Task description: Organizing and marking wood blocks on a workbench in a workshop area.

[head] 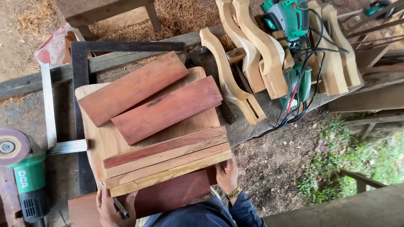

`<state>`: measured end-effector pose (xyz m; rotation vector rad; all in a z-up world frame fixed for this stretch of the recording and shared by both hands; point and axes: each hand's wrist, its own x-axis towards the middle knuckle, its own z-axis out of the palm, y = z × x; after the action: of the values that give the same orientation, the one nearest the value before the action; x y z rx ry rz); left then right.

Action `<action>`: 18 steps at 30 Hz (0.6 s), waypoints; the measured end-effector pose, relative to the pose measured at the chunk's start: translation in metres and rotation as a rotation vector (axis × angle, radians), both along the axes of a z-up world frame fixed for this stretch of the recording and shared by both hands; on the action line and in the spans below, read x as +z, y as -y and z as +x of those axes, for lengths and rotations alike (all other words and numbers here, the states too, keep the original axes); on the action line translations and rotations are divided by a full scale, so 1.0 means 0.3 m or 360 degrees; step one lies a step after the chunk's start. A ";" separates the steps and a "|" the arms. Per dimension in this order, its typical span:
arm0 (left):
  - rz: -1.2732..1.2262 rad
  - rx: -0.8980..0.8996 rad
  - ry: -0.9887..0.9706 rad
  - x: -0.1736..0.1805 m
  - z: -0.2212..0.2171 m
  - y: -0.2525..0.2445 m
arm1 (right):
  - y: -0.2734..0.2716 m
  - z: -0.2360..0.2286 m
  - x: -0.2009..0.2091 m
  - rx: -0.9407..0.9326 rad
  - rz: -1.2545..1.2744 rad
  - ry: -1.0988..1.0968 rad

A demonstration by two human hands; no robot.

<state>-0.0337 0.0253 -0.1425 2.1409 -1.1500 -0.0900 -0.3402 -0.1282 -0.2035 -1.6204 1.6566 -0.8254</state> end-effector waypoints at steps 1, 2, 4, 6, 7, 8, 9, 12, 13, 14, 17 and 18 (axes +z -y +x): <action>-0.0023 0.0045 -0.0025 -0.002 -0.007 0.003 | 0.003 0.002 0.010 0.0048 -0.0090 -0.0003; -0.0046 0.0092 -0.0049 -0.002 -0.014 0.005 | 0.007 0.004 0.022 0.0099 -0.0180 -0.0004; -0.0096 0.0069 -0.0132 0.035 -0.024 0.022 | 0.010 0.008 0.042 0.0129 -0.0220 -0.0019; -0.0156 0.0056 -0.0221 0.037 -0.023 0.025 | 0.013 -0.011 0.005 0.0170 -0.0271 -0.0040; -0.0149 0.0045 -0.0340 0.023 -0.015 0.019 | 0.011 -0.031 -0.043 0.0212 -0.0233 0.0127; -0.0136 0.0043 -0.0461 0.012 -0.012 0.002 | 0.002 -0.052 -0.089 0.0262 -0.0188 0.0294; -0.0129 0.0055 -0.0448 0.037 -0.011 0.012 | 0.022 -0.064 -0.036 0.0271 -0.0178 0.0307; -0.0154 0.0048 -0.0588 0.121 0.011 0.024 | 0.069 -0.070 0.135 0.0441 0.0011 0.0842; -0.0267 -0.0034 -0.0579 0.147 0.026 0.037 | 0.081 -0.070 0.206 0.0461 0.0039 0.0822; -0.0398 -0.0129 -0.0571 0.161 0.041 0.069 | 0.112 -0.074 0.274 0.0480 0.0044 0.0795; -0.0395 -0.0110 -0.0507 0.180 0.074 0.094 | 0.157 -0.051 0.347 0.0474 0.0052 0.0557; -0.0408 -0.0099 -0.0504 0.187 0.071 0.101 | 0.161 -0.047 0.347 0.0489 0.0042 0.0556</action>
<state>-0.0125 -0.0050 -0.0865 1.7900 -0.9836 -0.2836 -0.3544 -0.1766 -0.0994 -1.5574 1.1394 -0.8639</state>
